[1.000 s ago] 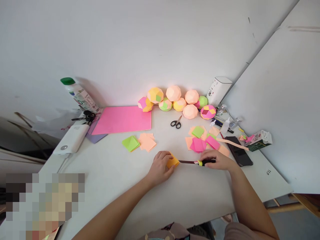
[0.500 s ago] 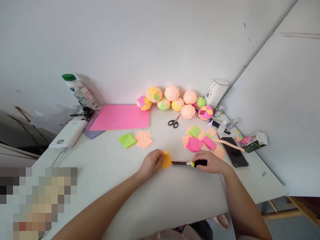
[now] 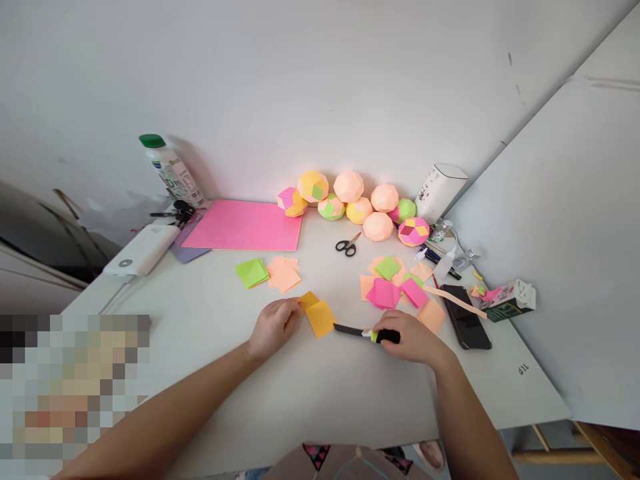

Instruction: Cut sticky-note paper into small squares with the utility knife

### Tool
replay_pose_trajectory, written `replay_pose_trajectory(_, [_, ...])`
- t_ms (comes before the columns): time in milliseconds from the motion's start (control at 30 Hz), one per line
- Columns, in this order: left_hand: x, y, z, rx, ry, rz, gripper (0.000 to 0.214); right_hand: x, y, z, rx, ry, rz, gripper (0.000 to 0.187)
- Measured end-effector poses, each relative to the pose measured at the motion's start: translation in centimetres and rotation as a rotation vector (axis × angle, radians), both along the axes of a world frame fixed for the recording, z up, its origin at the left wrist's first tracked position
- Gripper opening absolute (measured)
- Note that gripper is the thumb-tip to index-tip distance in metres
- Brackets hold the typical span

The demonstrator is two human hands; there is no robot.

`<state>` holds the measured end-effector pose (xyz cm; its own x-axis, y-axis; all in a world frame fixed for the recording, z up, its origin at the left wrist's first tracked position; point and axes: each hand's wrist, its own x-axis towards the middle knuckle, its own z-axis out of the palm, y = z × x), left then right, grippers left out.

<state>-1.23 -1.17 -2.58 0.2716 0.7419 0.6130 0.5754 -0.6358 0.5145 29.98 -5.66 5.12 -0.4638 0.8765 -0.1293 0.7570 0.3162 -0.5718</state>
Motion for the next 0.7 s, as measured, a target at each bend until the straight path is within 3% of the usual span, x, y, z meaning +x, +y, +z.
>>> replay_pose_trajectory(133, [-0.6, 0.7, 0.4, 0.222, 0.192, -0.057, 0.018, 0.3, 0.2, -0.2, -0.025, 0.043, -0.003, 0.034])
replay_pose_trajectory(267, [-0.3, 0.9, 0.5, 0.300, 0.244, -0.132, 0.025, 0.3, 0.2, -0.2, -0.031, 0.020, -0.015, 0.034])
replay_pose_trajectory(433, [0.2, 0.7, 0.5, 0.191, 0.291, -0.449, 0.033, -0.3, -0.3, 0.2, 0.005, -0.055, -0.008, 0.036])
replay_pose_trajectory(700, [0.4, 0.9, 0.9, 0.011, 0.340, -0.506, 0.043, -0.2, -1.2, 1.5, 0.007, -0.089, 0.019, 0.040])
